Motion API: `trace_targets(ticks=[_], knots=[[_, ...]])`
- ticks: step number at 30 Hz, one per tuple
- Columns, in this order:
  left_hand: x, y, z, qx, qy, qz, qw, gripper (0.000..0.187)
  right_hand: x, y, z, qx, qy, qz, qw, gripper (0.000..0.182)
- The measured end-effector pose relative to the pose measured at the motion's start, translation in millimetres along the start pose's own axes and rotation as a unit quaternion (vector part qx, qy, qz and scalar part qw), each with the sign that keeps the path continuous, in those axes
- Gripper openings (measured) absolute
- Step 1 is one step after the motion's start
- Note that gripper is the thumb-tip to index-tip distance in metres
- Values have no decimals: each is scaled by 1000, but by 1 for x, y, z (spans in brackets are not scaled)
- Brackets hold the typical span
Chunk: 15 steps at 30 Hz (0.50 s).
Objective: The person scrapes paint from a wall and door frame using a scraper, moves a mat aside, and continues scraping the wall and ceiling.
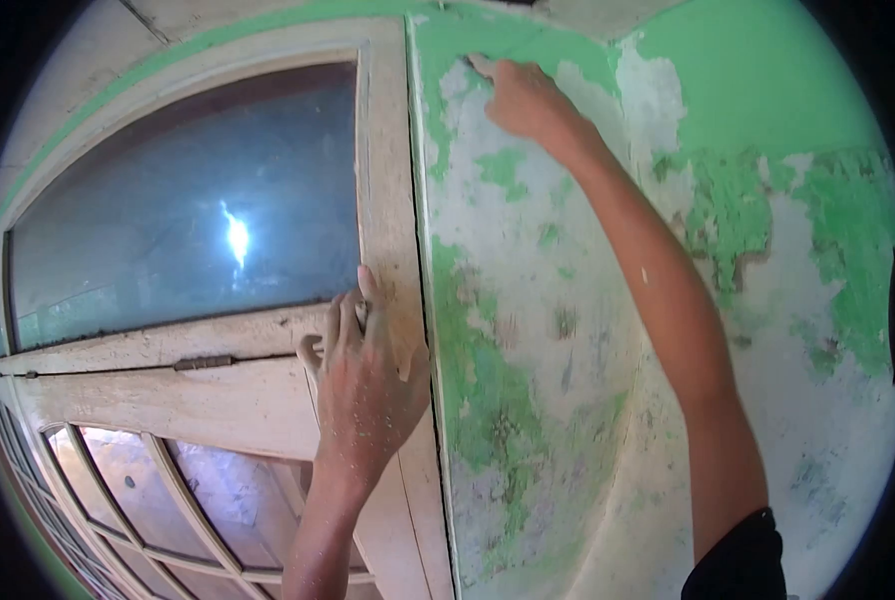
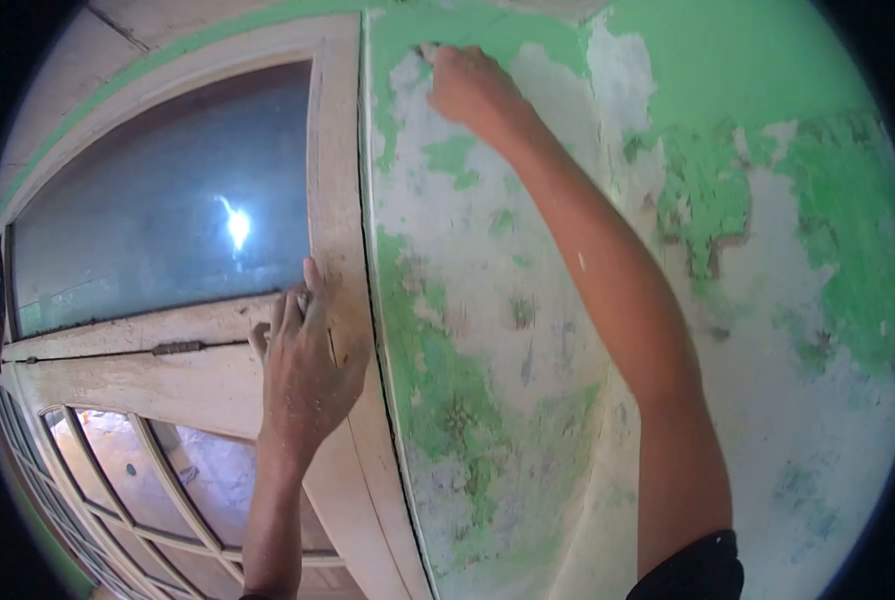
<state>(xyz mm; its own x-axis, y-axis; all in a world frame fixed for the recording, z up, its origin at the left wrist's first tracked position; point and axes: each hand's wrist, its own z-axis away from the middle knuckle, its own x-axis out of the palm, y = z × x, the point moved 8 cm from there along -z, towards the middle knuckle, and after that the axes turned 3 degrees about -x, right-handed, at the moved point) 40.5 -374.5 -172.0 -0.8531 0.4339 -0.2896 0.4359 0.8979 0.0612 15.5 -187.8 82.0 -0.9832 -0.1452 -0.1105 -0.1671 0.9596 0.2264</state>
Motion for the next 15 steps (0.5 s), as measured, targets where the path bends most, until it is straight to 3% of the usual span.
trace_targets(ticks=[1,2,4,5,7,8,9,10,11,12,13,15], knots=[[4,-3,8,-2,-17,-2,1000,81,-3,-13,43,20,-31,-68,997,58],[-2,-3,17,14,31,30,999,79,-2,-29,92,41,-63,-137,988,55],[-16,0,50,56,122,66,989,71,16,-54,196,12,-92,-238,967,68],[-7,-8,76,13,58,145,988,62,27,-67,256,42,-149,-288,945,71],[23,-26,152,-81,-40,282,955,41,48,-87,383,80,-152,-432,885,71],[50,-36,205,-64,-70,333,938,36,66,-92,466,157,-282,-415,850,60],[74,-43,258,-95,-121,353,923,31,73,-101,547,250,-380,-391,800,62],[86,-42,299,-106,-226,292,923,29,74,-110,634,283,-364,-392,796,62],[104,-51,357,-158,-334,303,879,24,68,-121,725,355,-436,-394,727,63],[115,-66,420,-200,-393,303,845,22,48,-134,799,367,-546,-334,675,67],[117,-80,480,-250,-413,303,822,12,22,-143,866,321,-562,-327,688,70],[93,-110,575,-309,-499,187,787,21,-51,-164,1025,253,-729,-308,556,62]])
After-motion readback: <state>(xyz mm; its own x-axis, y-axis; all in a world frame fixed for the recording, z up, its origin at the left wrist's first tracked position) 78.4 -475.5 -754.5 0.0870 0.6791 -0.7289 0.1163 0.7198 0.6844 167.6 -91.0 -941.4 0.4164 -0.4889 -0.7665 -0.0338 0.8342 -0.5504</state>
